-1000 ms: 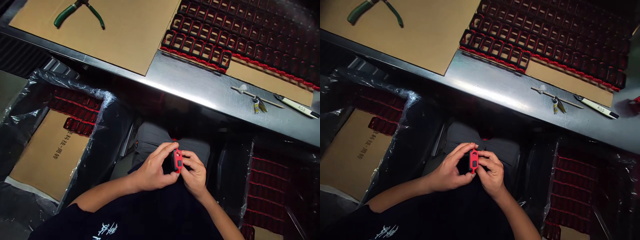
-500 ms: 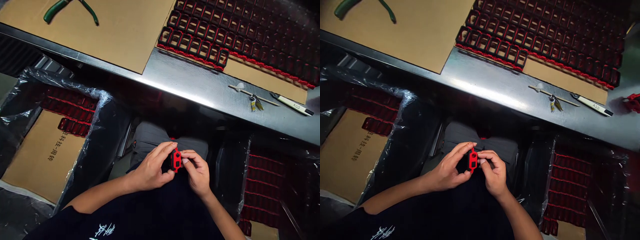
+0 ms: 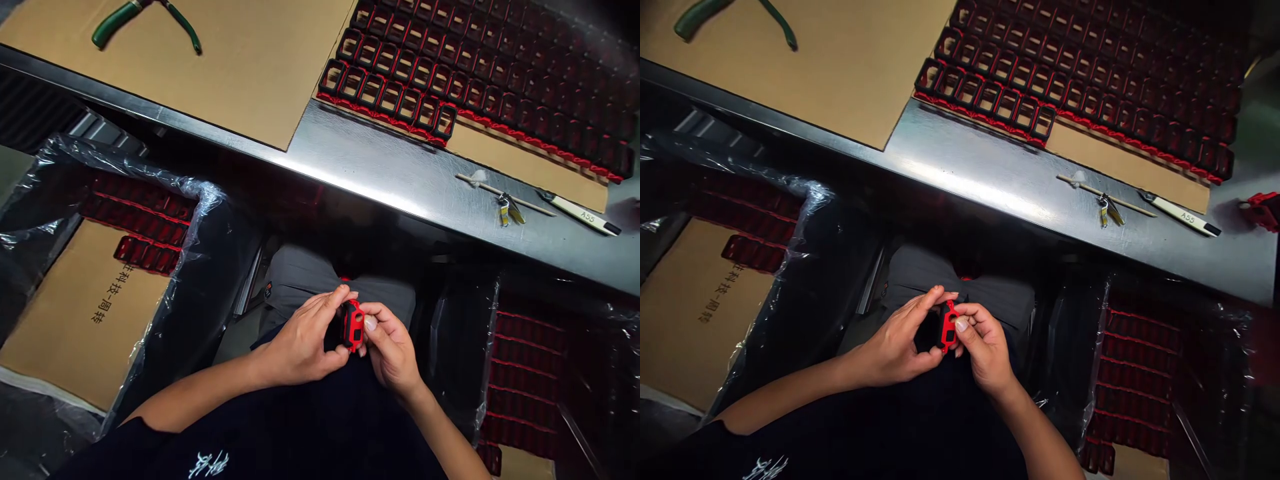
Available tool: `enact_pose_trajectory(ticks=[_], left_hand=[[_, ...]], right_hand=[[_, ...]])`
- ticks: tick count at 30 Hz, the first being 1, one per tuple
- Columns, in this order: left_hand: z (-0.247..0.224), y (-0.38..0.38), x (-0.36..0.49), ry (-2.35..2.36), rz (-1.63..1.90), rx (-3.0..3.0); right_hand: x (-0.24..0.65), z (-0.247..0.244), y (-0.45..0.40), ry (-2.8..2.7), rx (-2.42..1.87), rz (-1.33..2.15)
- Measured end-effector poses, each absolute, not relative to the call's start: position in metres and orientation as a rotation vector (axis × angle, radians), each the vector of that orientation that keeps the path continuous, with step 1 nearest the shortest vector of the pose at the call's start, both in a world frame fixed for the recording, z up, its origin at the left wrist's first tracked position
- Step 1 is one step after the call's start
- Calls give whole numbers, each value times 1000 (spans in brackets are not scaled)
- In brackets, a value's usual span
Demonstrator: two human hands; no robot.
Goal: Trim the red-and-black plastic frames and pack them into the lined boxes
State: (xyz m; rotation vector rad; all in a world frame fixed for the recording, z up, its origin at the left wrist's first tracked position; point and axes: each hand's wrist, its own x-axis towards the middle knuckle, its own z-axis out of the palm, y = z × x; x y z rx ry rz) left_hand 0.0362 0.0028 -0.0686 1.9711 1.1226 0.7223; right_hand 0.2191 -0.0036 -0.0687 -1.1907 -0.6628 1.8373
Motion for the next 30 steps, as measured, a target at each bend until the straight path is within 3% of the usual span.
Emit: enact_pose_trajectory(ticks=[15, 30], left_hand=[[-62, 10, 34, 1003, 959, 1909], [-64, 22, 22, 884, 889, 2152]], right_hand=[[213, -86, -5, -140, -932, 2095], [222, -88, -6, -539, -967, 1986]])
